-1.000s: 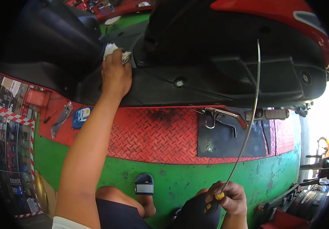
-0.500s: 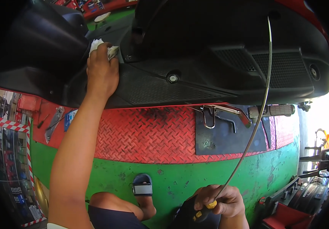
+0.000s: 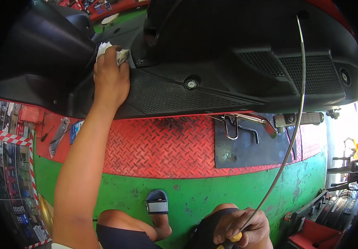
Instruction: Loosening and tightening screws on the body and interior compartment of a motorcycle using a screwdriver.
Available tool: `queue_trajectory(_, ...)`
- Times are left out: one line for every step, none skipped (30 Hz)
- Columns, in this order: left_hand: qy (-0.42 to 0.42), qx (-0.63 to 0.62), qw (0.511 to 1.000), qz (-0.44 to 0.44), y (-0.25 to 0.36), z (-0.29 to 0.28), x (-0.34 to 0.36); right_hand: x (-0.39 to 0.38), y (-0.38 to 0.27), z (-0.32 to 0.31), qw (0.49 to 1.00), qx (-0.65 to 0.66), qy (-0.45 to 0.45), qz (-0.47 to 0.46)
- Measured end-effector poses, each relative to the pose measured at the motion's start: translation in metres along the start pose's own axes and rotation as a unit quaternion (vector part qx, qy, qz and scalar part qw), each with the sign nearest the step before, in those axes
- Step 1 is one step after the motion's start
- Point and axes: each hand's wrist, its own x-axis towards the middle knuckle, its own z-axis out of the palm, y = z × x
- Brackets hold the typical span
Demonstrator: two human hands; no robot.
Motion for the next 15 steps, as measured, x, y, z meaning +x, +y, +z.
queue_trajectory(0.000, 0.000, 1.000, 0.000, -0.0001, 0.0002, -0.0002, 0.0006, 0.0000, 0.0002, 1.000, 0.005, -0.003, 0.001)
queue_trajectory(0.000, -0.001, 1.000, -0.001, 0.0000, 0.0006, -0.0004, 0.0009, 0.0000, 0.0003, 1.000, 0.009, -0.006, 0.002)
queue_trajectory(0.000, -0.001, 1.000, -0.001, 0.0002, 0.0011, -0.0005, 0.0007, 0.0002, 0.0005, 1.000, 0.013, -0.009, 0.003)
queue_trajectory(0.000, -0.001, 1.000, 0.001, 0.0002, 0.0000, -0.0002, 0.0006, 0.0006, 0.0007, 1.000, 0.014, -0.009, 0.002)
queue_trajectory(-0.004, 0.000, 1.000, -0.002, 0.0002, -0.0011, 0.0000, 0.0006, 0.0012, 0.0009, 1.000, 0.017, -0.007, 0.000)
queue_trajectory(-0.007, 0.000, 1.000, -0.004, 0.0002, -0.0020, 0.0001, 0.0007, 0.0019, 0.0012, 1.000, 0.020, -0.005, -0.003)
queue_trajectory(-0.011, 0.000, 1.000, -0.006, 0.0004, -0.0027, 0.0002, 0.0007, 0.0026, 0.0015, 1.000, 0.023, -0.003, -0.005)
queue_trajectory(-0.015, 0.001, 1.000, -0.008, 0.0012, -0.0031, 0.0005, 0.0007, 0.0031, 0.0016, 1.000, 0.026, 0.000, -0.007)
queue_trajectory(-0.015, 0.000, 1.000, -0.008, 0.0021, -0.0033, 0.0004, 0.0004, 0.0034, 0.0020, 1.000, 0.026, 0.000, -0.008)
queue_trajectory(-0.014, -0.001, 1.000, -0.008, 0.0035, -0.0037, 0.0003, 0.0002, 0.0036, 0.0025, 1.000, 0.026, 0.004, -0.013)
queue_trajectory(-0.012, -0.002, 1.000, -0.009, 0.0049, -0.0042, 0.0003, 0.0000, 0.0037, 0.0030, 0.999, 0.027, 0.007, -0.018)
queue_trajectory(-0.011, -0.003, 1.000, -0.009, 0.0061, -0.0045, 0.0004, -0.0002, 0.0035, 0.0035, 0.999, 0.027, 0.010, -0.022)
queue_trajectory(-0.010, -0.005, 1.000, -0.010, 0.0070, -0.0045, 0.0005, -0.0005, 0.0030, 0.0039, 0.999, 0.027, 0.014, -0.027)
queue_trajectory(-0.009, -0.004, 1.000, -0.009, 0.0068, -0.0046, 0.0007, -0.0005, 0.0023, 0.0042, 0.999, 0.028, 0.014, -0.028)
queue_trajectory(-0.011, -0.003, 1.000, -0.010, 0.0057, -0.0042, 0.0006, -0.0005, 0.0011, 0.0046, 0.999, 0.029, 0.016, -0.022)
